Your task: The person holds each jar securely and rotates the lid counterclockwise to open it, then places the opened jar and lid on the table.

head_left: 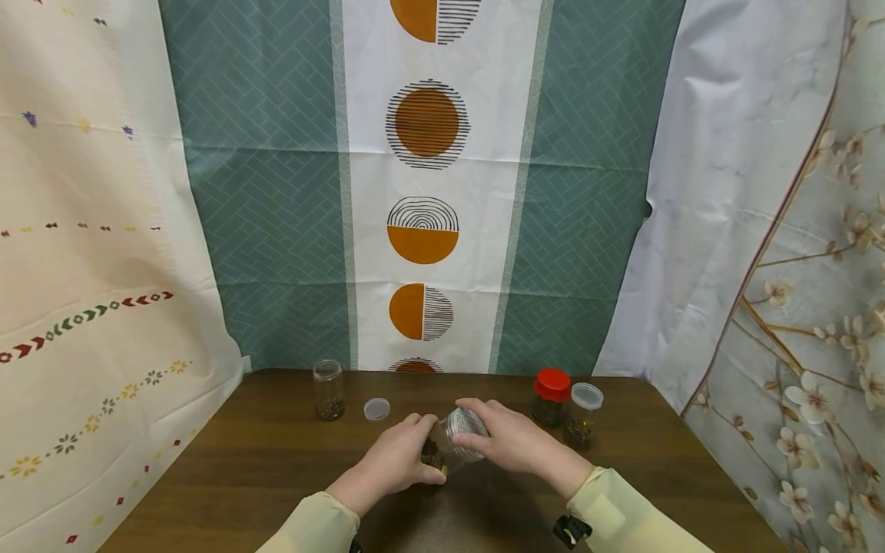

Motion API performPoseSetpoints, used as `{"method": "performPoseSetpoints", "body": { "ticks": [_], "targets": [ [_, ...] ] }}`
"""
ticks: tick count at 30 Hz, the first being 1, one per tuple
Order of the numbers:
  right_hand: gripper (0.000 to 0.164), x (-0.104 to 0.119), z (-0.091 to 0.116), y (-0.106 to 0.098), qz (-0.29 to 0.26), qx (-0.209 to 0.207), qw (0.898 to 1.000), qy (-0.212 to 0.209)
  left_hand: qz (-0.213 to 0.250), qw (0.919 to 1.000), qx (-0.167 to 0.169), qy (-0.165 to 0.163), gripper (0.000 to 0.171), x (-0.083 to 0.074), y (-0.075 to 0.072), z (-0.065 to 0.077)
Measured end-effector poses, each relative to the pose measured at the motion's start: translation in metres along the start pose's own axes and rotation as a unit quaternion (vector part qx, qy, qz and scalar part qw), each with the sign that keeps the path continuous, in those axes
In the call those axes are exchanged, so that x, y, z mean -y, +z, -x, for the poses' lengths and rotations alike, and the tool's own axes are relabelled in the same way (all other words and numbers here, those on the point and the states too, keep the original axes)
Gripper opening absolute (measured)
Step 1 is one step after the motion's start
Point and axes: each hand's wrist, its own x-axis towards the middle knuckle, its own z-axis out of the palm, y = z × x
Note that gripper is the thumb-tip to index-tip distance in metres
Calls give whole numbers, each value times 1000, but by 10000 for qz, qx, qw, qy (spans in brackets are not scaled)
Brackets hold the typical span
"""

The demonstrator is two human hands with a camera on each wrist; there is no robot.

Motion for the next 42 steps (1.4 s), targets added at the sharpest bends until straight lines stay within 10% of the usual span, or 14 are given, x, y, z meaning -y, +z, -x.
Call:
{"method": "performPoseSetpoints", "body": {
  "ticks": [42],
  "targets": [
    [66,-11,6,-2,-238,226,9952,-922,93,9999,16,-40,86,-2,-1,-1]
  ]
}}
